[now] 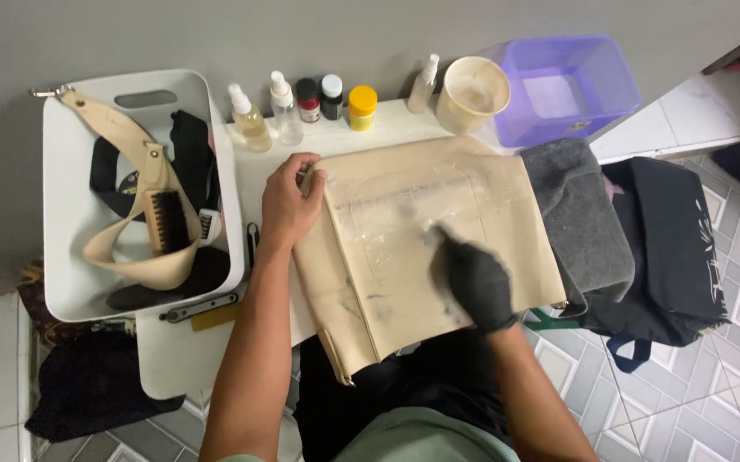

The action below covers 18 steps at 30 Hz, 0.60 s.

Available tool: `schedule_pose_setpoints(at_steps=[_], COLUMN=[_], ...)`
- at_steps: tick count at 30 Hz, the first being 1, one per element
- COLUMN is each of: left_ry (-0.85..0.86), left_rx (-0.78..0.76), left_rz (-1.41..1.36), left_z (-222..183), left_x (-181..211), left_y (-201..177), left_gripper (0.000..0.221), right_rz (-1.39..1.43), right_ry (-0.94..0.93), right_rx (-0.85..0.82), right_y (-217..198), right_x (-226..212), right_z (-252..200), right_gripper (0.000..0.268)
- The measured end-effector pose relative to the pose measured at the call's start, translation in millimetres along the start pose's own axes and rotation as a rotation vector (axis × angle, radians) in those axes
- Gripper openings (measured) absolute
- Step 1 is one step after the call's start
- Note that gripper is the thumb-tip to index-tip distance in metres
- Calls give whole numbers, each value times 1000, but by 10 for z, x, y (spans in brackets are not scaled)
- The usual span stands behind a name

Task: Applying and spreading a white polishing or cleaning cream onto the surface of a light-colored bag using a gloved finger.

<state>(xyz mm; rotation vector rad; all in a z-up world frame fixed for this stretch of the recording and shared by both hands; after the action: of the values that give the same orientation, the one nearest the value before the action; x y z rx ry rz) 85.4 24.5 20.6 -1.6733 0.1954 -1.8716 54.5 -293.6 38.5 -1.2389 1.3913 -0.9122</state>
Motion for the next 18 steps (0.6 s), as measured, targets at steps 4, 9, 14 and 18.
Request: schedule_pose_setpoints(at_steps=[4,9,14,18], left_ry=[-9,-13,-24,-34], left_rx=[11,11,2,-1], left_rz=[-2,8,8,-3], left_z=[31,-3,9,12], left_x=[-26,-26,-40,-43], left_y=[-17,0,-3,-11], left_gripper=[27,27,28,28], right_rz=[47,158,165,136], right_ry=[8,-32,-80,-181], right_rx=[50,-205,-101,-257], right_y=[182,268,214,458], right_x=[102,-290,-457,-797], right_z=[117,-103,136,-79], right_gripper=[46,42,44,43])
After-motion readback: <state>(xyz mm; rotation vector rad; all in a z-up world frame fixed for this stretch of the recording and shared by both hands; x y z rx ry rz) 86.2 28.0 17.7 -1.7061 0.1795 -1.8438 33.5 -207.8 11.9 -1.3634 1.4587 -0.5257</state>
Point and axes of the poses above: each hand's wrist, its own z-axis towards the middle knuckle, its own y-axis out of the palm, x = y × z, the point moved 9 cm from there along z, towards the middle knuckle, and after that the axes turned 5 degrees about -z, right-handed, at the moved point
